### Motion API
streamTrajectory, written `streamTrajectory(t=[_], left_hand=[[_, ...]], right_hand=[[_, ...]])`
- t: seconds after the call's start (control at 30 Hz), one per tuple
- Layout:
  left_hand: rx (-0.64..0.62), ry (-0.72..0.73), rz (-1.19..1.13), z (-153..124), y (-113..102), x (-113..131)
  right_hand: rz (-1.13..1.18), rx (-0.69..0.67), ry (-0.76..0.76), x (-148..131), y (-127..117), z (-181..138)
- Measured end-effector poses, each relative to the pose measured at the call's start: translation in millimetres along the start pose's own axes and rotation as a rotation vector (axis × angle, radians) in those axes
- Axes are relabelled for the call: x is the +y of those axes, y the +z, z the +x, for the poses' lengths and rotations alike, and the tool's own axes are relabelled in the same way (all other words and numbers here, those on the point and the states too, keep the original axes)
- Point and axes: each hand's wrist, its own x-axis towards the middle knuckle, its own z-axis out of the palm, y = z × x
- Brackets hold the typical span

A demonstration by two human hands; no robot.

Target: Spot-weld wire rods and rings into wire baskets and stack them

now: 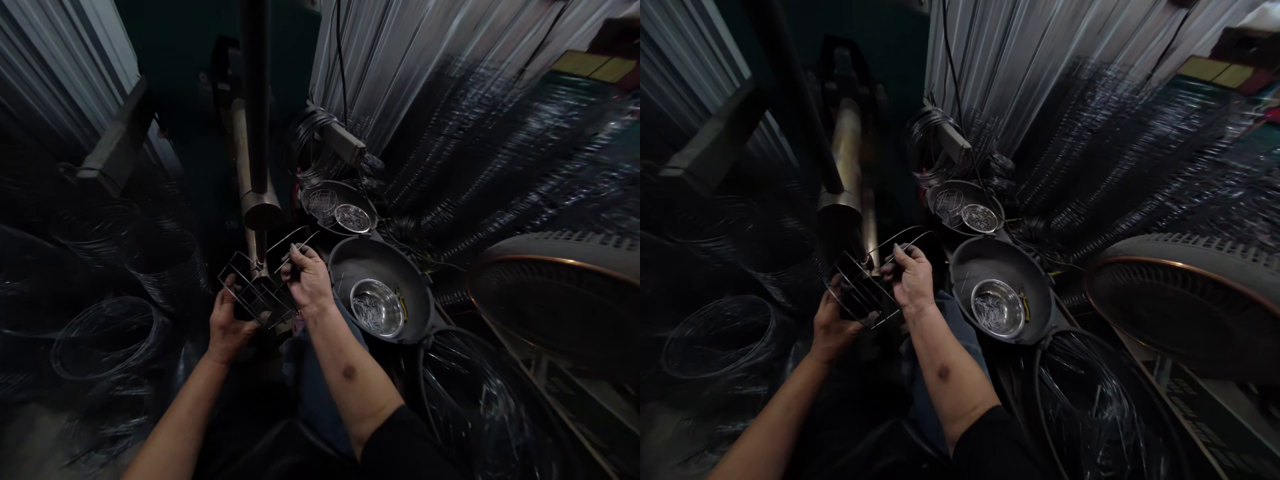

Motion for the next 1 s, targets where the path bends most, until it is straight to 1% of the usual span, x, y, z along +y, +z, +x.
streamTrajectory(t=[0.1,0.2,0.3,0.47,0.67,0.83,1.0], left_hand=[[-0.001,-0.026,0.004,4,0,2],[-0.01,-0.003,0.003,6,-1,1],[-0.012,-0.012,0.013,6,-2,-2],[-0.005,-0.007,0.02,7,-2,-8],[0.002,-0.025,0.02,12,-2,-9],[-0.015,-0.095,0.039,15,-2,-9],[-0.021,-0.122,0.014,19,-1,-4]], right_hand=[[0.008,-0.017,0.012,3,7,-1],[0.0,-0.015,0.027,7,9,0],[-0.003,-0.014,0.038,9,10,1],[0.002,-0.008,0.032,9,15,4],[-0.014,-0.021,0.013,10,20,11],[0.006,-0.007,0.025,11,20,18],[0.01,0.001,0.04,11,21,23]])
